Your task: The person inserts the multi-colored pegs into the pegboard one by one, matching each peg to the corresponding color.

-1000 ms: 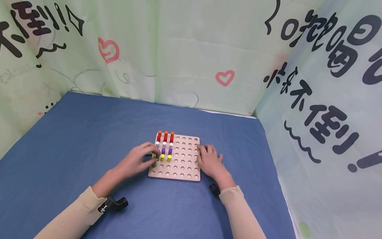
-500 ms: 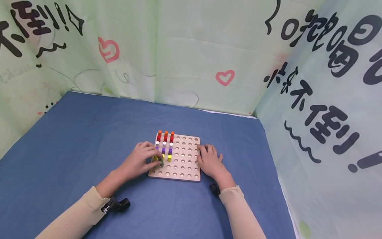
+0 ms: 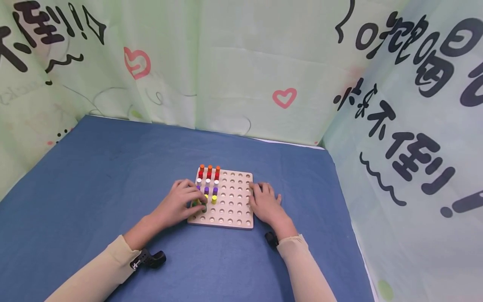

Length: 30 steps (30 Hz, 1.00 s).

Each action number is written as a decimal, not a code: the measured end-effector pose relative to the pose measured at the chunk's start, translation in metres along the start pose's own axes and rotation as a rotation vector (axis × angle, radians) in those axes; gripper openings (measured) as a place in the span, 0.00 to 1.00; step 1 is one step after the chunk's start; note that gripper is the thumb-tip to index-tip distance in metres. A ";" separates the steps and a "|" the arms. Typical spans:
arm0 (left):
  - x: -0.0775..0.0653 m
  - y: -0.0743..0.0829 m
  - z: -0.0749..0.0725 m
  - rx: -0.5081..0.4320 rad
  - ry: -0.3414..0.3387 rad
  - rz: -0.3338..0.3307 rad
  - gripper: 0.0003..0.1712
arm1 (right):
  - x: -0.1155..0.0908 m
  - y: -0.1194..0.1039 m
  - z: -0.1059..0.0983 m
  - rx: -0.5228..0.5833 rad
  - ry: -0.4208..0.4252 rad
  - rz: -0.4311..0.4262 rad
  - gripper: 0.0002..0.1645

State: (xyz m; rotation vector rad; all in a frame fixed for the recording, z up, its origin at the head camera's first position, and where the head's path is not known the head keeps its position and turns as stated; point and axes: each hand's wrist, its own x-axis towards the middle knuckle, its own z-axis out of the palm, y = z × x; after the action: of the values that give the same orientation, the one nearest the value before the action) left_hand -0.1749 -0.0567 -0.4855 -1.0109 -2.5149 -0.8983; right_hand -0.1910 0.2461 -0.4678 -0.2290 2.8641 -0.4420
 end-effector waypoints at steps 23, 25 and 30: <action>0.011 -0.012 -0.021 0.031 -0.075 -0.235 0.18 | 0.003 0.003 -0.002 -0.005 0.028 0.001 0.31; 0.011 -0.013 -0.022 0.034 -0.124 -0.300 0.22 | 0.002 0.003 -0.002 -0.007 0.031 0.002 0.31; 0.007 -0.015 -0.018 0.030 -0.254 -0.399 0.29 | 0.000 0.001 -0.001 0.002 0.016 -0.003 0.31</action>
State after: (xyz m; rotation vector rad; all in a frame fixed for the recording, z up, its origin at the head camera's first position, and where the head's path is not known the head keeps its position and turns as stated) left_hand -0.1902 -0.0731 -0.4754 -0.6565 -3.0036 -0.8754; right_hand -0.1915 0.2475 -0.4668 -0.2303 2.8795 -0.4490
